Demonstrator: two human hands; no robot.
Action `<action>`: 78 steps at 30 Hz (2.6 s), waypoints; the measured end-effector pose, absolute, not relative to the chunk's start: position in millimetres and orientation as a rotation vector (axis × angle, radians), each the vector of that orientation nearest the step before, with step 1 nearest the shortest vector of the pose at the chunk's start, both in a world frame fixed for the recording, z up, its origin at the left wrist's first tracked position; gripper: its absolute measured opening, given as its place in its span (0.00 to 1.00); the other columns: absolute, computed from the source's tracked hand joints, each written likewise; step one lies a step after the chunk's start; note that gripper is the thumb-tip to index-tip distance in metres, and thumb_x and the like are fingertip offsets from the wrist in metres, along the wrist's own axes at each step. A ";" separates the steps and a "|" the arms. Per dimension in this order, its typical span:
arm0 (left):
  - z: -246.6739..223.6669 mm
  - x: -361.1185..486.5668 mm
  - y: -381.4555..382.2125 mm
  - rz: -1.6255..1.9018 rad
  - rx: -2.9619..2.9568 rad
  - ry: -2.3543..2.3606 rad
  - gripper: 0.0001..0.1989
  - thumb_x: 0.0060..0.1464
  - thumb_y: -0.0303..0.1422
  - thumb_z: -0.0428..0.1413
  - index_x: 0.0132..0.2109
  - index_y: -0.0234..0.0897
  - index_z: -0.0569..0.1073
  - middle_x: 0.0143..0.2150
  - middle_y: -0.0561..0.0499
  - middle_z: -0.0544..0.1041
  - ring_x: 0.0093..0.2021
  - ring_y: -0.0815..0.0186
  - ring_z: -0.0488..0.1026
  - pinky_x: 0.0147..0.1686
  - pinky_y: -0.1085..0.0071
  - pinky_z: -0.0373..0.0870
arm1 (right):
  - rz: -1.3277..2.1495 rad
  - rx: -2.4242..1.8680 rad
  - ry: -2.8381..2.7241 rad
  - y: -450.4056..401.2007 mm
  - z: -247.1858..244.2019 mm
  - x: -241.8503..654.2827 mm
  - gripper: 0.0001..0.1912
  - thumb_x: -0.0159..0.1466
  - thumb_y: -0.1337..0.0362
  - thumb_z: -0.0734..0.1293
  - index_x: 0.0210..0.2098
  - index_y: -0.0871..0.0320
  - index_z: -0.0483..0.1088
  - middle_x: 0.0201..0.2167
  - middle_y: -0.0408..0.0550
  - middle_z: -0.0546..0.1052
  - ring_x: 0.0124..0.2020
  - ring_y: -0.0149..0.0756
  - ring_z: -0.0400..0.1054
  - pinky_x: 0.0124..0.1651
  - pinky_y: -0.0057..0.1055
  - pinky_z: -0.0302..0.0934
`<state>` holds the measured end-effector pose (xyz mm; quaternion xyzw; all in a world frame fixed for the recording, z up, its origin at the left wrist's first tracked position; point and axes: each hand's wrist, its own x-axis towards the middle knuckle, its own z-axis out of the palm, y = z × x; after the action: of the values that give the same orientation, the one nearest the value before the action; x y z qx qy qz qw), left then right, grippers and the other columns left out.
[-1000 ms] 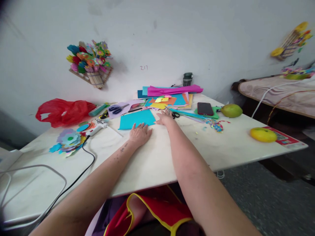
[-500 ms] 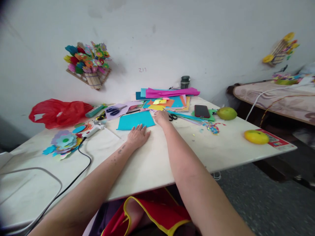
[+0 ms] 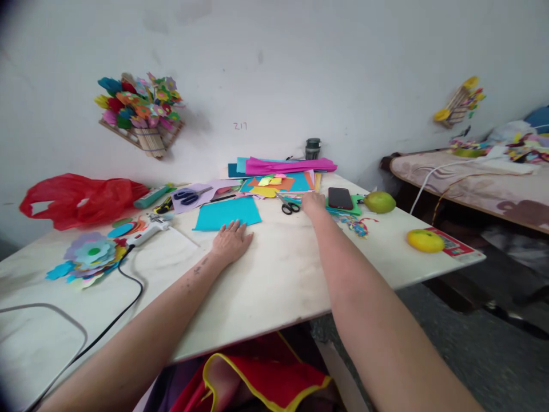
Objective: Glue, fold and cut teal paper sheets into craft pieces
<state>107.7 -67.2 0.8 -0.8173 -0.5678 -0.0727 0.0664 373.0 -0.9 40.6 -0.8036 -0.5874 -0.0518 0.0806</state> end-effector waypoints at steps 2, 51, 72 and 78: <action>0.6 107.4 -67.1 -0.213 -2.458 -1.713 0.29 0.57 0.46 0.35 0.59 0.35 0.58 0.62 0.42 0.55 0.62 0.57 0.49 0.58 0.57 0.43 | -0.188 -2.449 -1.755 -0.9 36.9 376.8 0.15 0.57 0.68 0.60 0.43 0.59 0.72 0.44 0.55 0.73 0.46 0.43 0.66 0.44 0.35 0.57; 4.9 108.2 -70.4 -0.226 -2.482 -1.727 0.28 0.57 0.45 0.36 0.58 0.33 0.58 0.62 0.40 0.56 0.62 0.56 0.50 0.58 0.57 0.45 | 0.840 -1.254 -1.545 3.1 49.6 222.3 0.16 0.61 0.57 0.58 0.40 0.60 0.70 0.38 0.49 0.75 0.38 0.33 0.69 0.39 0.28 0.62; 32.9 10.5 -33.7 -0.771 -2.478 -2.139 0.14 0.49 0.42 0.51 0.35 0.39 0.74 0.50 0.50 0.72 0.47 0.62 0.70 0.46 0.72 0.64 | 1.237 -0.999 -1.315 9.0 -3.2 206.9 0.04 0.50 0.69 0.67 0.27 0.61 0.68 0.35 0.48 0.75 0.40 0.32 0.68 0.47 0.32 0.59; 16.7 -8.4 -22.5 -0.893 -2.646 -2.115 0.15 0.42 0.46 0.55 0.31 0.39 0.73 0.51 0.50 0.71 0.48 0.61 0.70 0.47 0.71 0.64 | 1.021 -1.023 -1.651 9.0 -6.1 203.4 0.04 0.45 0.70 0.70 0.21 0.61 0.71 0.45 0.51 0.71 0.45 0.36 0.65 0.47 0.31 0.57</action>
<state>-8.4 -22.5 16.7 -0.7430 -0.5940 -0.2506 -0.1797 203.4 9.0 -6.1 -0.4148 -0.6696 0.4142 0.4560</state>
